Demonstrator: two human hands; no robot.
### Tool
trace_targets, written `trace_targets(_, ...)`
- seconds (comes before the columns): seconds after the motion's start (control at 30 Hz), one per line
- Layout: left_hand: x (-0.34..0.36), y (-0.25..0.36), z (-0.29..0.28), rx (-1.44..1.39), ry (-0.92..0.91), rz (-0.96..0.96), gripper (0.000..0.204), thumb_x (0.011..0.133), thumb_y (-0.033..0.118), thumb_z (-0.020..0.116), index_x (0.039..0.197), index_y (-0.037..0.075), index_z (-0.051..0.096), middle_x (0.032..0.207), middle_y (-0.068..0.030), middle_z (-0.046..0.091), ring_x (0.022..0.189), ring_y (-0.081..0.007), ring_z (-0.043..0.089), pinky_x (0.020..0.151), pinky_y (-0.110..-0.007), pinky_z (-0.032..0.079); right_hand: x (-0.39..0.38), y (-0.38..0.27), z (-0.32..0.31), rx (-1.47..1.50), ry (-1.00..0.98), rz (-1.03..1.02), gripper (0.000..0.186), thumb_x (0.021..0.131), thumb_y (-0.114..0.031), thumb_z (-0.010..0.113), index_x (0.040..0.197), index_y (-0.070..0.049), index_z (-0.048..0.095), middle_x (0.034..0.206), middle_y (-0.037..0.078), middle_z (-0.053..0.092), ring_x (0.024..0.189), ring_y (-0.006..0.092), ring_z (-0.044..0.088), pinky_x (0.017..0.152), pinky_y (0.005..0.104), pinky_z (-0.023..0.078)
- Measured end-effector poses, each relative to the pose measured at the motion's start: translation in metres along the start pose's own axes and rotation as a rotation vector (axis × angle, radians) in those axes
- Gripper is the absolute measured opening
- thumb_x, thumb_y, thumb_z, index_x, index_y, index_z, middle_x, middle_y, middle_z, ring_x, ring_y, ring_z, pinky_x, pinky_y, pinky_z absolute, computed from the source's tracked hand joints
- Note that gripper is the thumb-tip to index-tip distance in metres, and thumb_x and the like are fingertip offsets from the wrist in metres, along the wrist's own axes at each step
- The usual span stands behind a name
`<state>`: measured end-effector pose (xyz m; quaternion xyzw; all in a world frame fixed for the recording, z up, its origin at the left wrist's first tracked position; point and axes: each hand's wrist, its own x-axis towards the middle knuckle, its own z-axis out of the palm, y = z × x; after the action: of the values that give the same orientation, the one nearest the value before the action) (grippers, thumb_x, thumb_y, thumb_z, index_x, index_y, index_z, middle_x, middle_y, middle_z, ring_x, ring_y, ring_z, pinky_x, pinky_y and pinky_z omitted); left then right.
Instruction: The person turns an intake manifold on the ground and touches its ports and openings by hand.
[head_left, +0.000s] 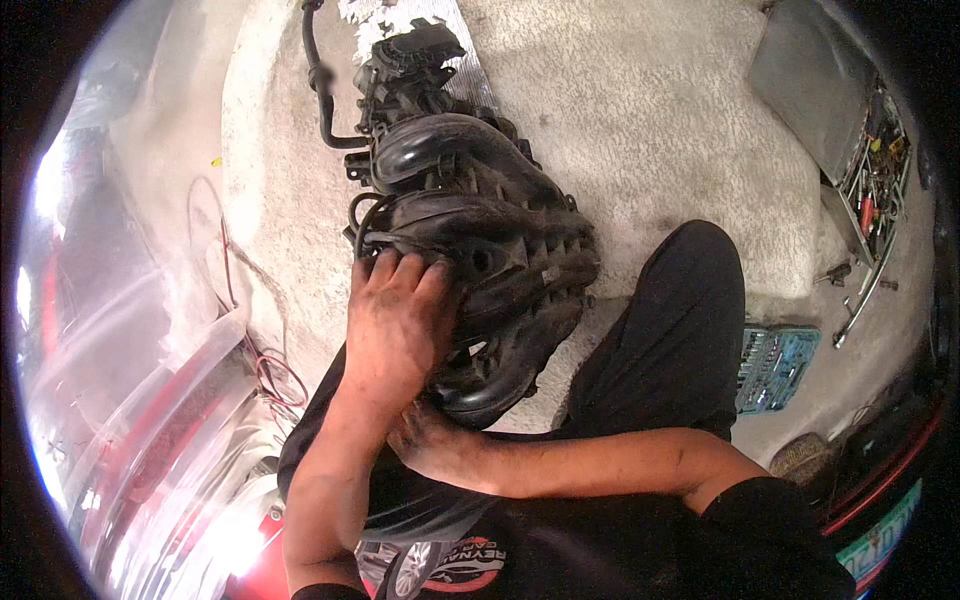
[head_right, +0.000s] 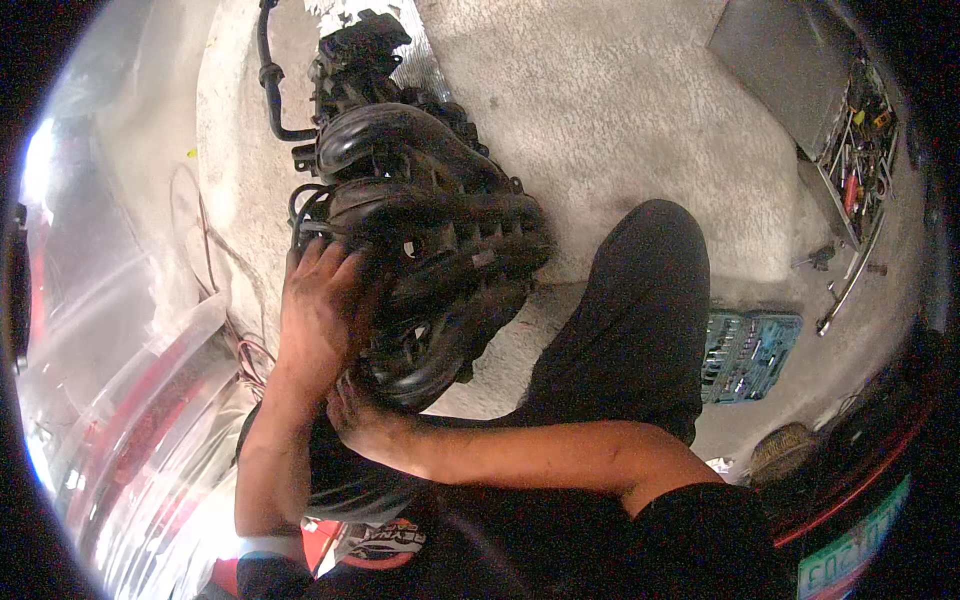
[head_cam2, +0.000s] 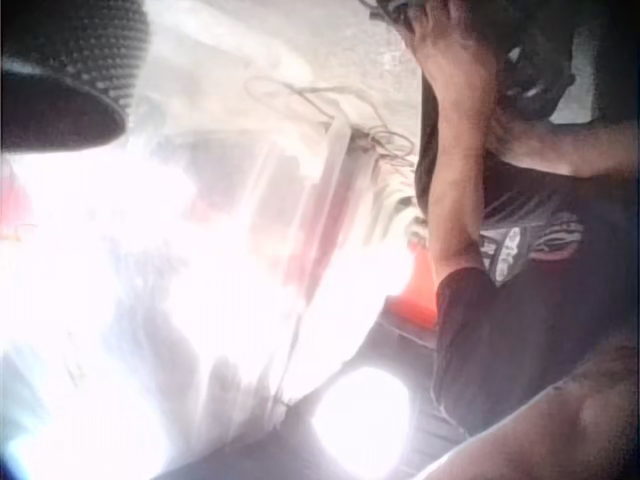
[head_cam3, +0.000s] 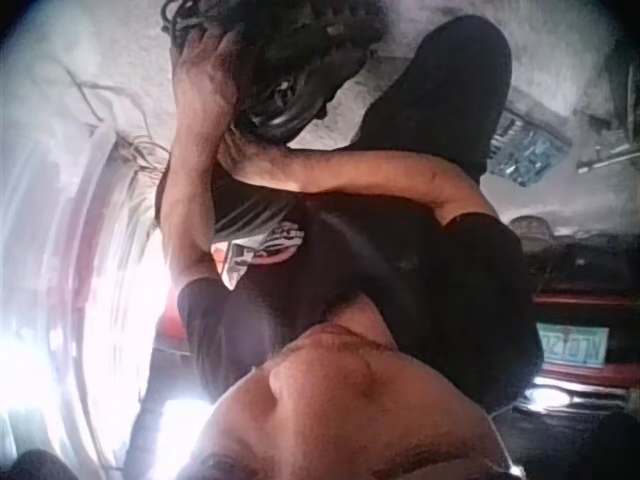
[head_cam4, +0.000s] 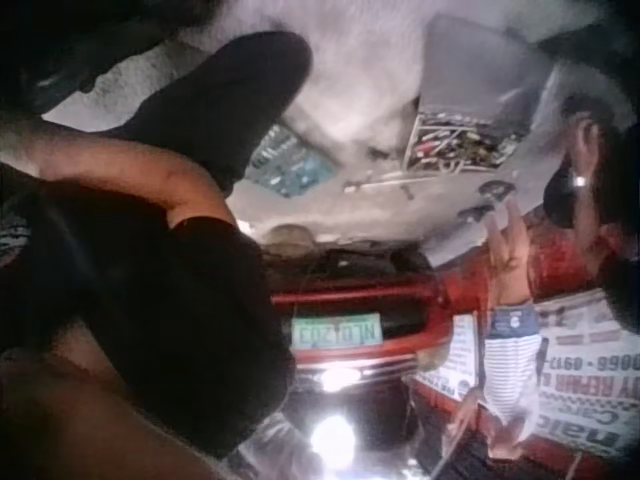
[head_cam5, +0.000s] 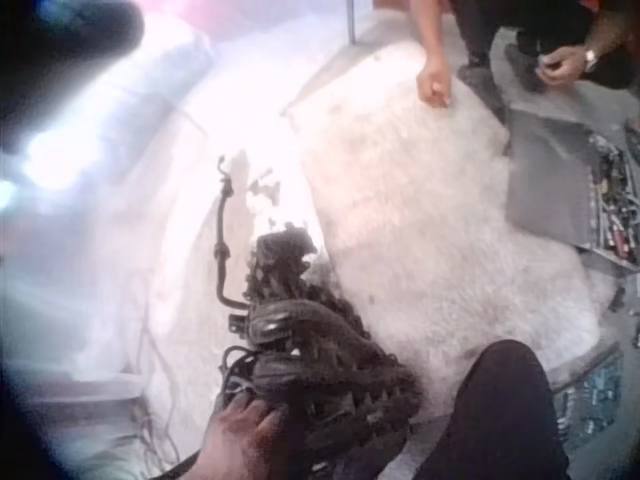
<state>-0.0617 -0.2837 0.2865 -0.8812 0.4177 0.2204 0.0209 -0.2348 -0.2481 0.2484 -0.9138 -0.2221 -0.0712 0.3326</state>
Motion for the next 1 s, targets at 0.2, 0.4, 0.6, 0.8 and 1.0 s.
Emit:
trace_targets(0.2, 0.012, 0.000, -0.002, 0.005, -0.002, 0.113, 0.022, 0.080, 0.014, 0.065, 0.100, 0.005, 0.066, 0.093, -0.0121, 0.060, 0.098, -0.0337, 0.057, 0.089, -0.048, 0.044, -0.001, 0.013, -0.021, -0.011, -0.028, 0.003, 0.047, 0.083, -0.026, 0.052, 0.112, 0.007, 0.067, 0.117, 0.025, 0.066, 0.115, 0.0412, 0.060, 0.110, 0.0553, 0.040)
trace_targets(0.4, 0.013, 0.008, 0.001, 0.014, -0.038, 0.027, 0.018, 0.080, 0.014, 0.065, 0.095, 0.006, 0.063, 0.094, -0.0126, 0.062, 0.097, -0.0346, 0.058, 0.088, -0.048, 0.044, -0.006, 0.000, -0.006, 0.054, -0.115, 0.030, 0.051, 0.091, -0.025, 0.047, 0.129, 0.007, 0.059, 0.139, 0.030, 0.052, 0.136, 0.0442, 0.045, 0.116, 0.0618, 0.028)
trace_targets(0.6, 0.008, -0.014, -0.058, -0.288, 0.262, -0.366, 0.028, 0.088, 0.013, 0.074, 0.113, 0.002, 0.069, 0.099, -0.0164, 0.071, 0.092, -0.0276, 0.069, 0.084, -0.037, 0.052, 0.003, 0.037, -0.057, -0.035, -0.149, -0.040, 0.039, 0.091, -0.026, 0.048, 0.110, 0.001, 0.067, 0.126, 0.028, 0.058, 0.114, 0.0427, 0.058, 0.107, 0.0597, 0.037)
trace_targets(0.8, -0.010, -0.036, -0.075, -0.274, 0.081, -0.697, 0.041, 0.095, 0.027, 0.069, 0.126, -0.001, 0.064, 0.109, -0.0221, 0.073, 0.105, -0.0279, 0.070, 0.091, -0.038, 0.052, 0.004, 0.039, -0.054, -0.058, -0.119, -0.054, 0.039, 0.091, -0.027, 0.048, 0.107, 0.001, 0.069, 0.123, 0.028, 0.059, 0.112, 0.0416, 0.059, 0.105, 0.0591, 0.038)
trace_targets(1.0, -0.021, -0.043, -0.049, -0.233, -0.420, -0.650, 0.052, 0.098, 0.045, 0.060, 0.111, -0.004, 0.067, 0.100, -0.0303, 0.068, 0.098, -0.0444, 0.067, 0.085, -0.046, 0.050, 0.009, 0.021, -0.029, -0.156, -0.121, -0.051, 0.044, 0.090, -0.030, 0.047, 0.106, 0.002, 0.071, 0.120, 0.028, 0.062, 0.108, 0.0448, 0.060, 0.103, 0.0595, 0.038)
